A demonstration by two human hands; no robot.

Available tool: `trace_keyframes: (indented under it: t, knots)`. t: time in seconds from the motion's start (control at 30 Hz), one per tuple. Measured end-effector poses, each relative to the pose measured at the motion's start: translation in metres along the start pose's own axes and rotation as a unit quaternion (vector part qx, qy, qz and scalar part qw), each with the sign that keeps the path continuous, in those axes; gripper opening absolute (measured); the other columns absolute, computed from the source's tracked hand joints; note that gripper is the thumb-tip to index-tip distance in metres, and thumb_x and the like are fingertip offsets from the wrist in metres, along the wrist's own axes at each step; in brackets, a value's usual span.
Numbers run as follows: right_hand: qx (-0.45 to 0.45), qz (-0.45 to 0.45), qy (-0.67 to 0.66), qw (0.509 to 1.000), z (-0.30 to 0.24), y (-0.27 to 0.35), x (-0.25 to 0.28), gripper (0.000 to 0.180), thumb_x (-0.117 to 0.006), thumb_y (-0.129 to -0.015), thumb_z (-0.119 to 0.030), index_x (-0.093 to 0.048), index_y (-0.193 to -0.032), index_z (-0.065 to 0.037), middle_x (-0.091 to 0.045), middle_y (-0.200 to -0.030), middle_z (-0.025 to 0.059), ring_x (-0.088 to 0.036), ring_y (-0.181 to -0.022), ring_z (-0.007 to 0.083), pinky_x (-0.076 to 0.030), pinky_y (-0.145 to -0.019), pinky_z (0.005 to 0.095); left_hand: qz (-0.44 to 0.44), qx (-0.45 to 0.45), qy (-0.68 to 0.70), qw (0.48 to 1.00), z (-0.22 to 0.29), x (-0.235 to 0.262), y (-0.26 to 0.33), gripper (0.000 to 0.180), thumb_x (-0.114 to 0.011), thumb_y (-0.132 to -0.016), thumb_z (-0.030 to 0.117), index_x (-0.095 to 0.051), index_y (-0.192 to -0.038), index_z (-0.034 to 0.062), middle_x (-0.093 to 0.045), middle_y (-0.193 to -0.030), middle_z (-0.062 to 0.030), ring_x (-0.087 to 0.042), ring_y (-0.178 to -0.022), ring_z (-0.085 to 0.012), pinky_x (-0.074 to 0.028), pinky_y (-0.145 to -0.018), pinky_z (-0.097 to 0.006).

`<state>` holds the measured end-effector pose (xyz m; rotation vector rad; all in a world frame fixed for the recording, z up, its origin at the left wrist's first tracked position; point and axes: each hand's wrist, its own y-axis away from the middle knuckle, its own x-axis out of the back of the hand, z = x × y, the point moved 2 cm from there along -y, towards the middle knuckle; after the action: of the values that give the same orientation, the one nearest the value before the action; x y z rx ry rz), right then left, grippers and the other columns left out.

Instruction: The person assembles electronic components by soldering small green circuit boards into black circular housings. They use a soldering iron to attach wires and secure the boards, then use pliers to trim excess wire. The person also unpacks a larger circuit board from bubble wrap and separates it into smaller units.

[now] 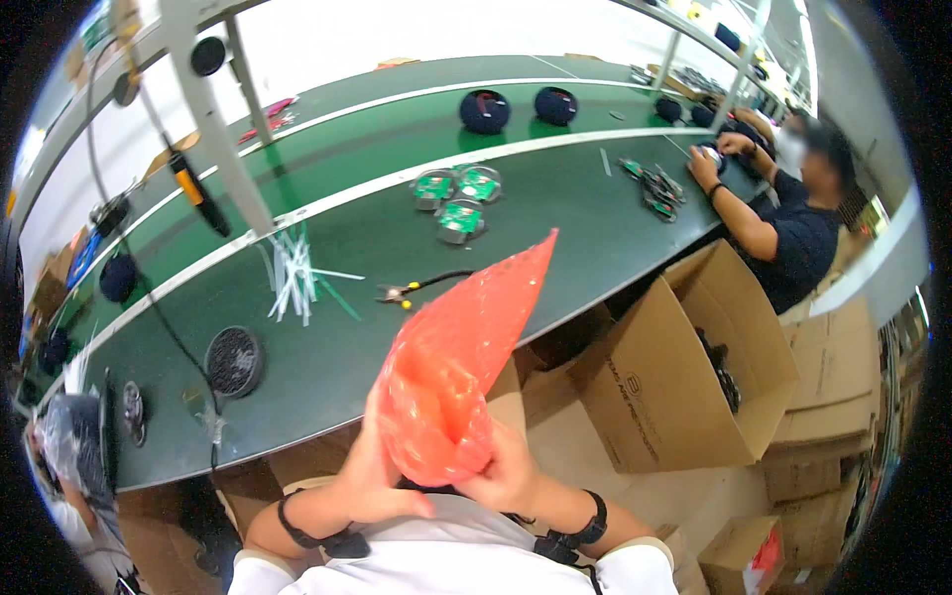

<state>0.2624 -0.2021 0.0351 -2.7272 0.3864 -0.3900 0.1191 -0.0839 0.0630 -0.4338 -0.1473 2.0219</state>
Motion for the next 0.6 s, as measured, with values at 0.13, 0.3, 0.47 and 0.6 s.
trace_keyframes:
  t: [0.13,0.3,0.47,0.6]
  knots:
    - [-0.158,-0.141,-0.399,0.892,0.06,0.044,-0.01,0.047,-0.074,-0.093,-0.005,-0.062,-0.138,0.0,-0.065,-0.141,0.0124,-0.059,-0.132,0.024,-0.045,-0.112,0.0398,-0.19,0.144,0.025,0.971,-0.013,0.022,-0.013,0.098,-0.094,-0.075,0.011,-0.039,-0.155,-0.0019,-0.054,-0.15,-0.0145,-0.052,-0.14,-0.0231,-0.039,-0.118,-0.04]
    - [-0.228,-0.126,-0.17,0.95,0.098,0.04,-0.021,0.058,-0.075,-0.095,-0.013,-0.053,-0.147,-0.001,-0.055,-0.151,0.0131,-0.049,-0.142,0.0256,-0.04,-0.118,0.0417,-0.153,0.131,-0.074,0.977,-0.065,0.046,0.018,0.074,-0.091,-0.077,0.013,-0.053,-0.14,-0.0006,-0.063,-0.139,-0.0139,-0.062,-0.128,-0.0269,-0.047,-0.112,-0.041]
    - [-0.19,-0.004,-0.361,0.913,0.141,0.044,-0.017,0.073,-0.08,-0.093,-0.016,-0.043,-0.154,-0.002,-0.058,-0.146,0.0154,-0.053,-0.136,0.023,-0.043,-0.115,0.0398,0.075,0.272,0.188,0.941,-0.12,0.085,0.073,0.068,-0.075,-0.078,0.001,-0.052,-0.141,0.0032,-0.065,-0.134,-0.0126,-0.067,-0.12,-0.0301,-0.054,-0.106,-0.048]
    - [-0.282,-0.083,-0.289,0.911,0.153,0.038,-0.048,0.083,-0.08,-0.093,-0.021,-0.033,-0.159,-0.003,-0.048,-0.154,0.0181,-0.051,-0.139,0.0238,-0.045,-0.113,0.0386,0.16,0.288,0.153,0.932,-0.14,0.077,0.051,0.047,-0.068,-0.094,0.01,-0.054,-0.138,0.0039,-0.065,-0.132,-0.0116,-0.066,-0.12,-0.028,-0.056,-0.102,-0.044]
